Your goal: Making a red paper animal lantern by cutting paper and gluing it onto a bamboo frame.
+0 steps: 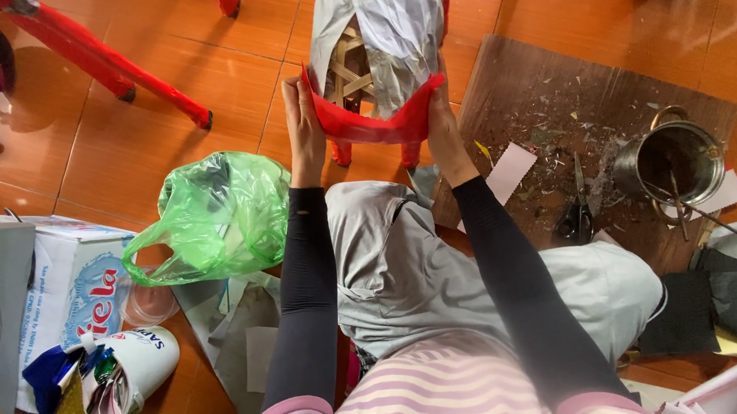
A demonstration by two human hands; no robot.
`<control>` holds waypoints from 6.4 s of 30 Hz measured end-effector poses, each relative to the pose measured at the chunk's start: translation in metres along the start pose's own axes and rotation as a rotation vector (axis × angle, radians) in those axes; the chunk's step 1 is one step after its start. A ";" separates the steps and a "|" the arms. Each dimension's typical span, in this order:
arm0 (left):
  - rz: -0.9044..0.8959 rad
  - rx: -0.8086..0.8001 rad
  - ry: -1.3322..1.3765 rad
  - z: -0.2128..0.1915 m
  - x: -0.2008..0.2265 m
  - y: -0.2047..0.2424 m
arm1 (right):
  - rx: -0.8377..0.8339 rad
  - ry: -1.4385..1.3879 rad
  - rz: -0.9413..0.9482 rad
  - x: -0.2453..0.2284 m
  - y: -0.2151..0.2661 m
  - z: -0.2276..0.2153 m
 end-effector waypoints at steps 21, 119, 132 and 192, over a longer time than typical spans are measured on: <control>0.129 -0.181 0.060 0.010 0.039 0.036 | 0.133 0.421 -0.263 -0.026 0.016 0.018; -0.706 -0.462 0.077 0.144 -0.160 0.281 | 0.104 0.793 0.209 0.111 0.235 -0.111; -0.692 -0.537 -0.387 0.154 -0.189 0.292 | 0.168 1.029 0.131 0.048 0.236 -0.233; -1.476 -0.290 0.325 0.179 -0.240 0.326 | 0.020 1.097 0.601 -0.021 0.327 -0.098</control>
Point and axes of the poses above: each hand's wrist, its own y-axis away from the middle knuckle, its own z-axis out of the palm, x = y × z, the point moved 2 cm from there along -y, towards the middle knuckle, and after that the axes turned 3 degrees about y, right-handed, at the moved point
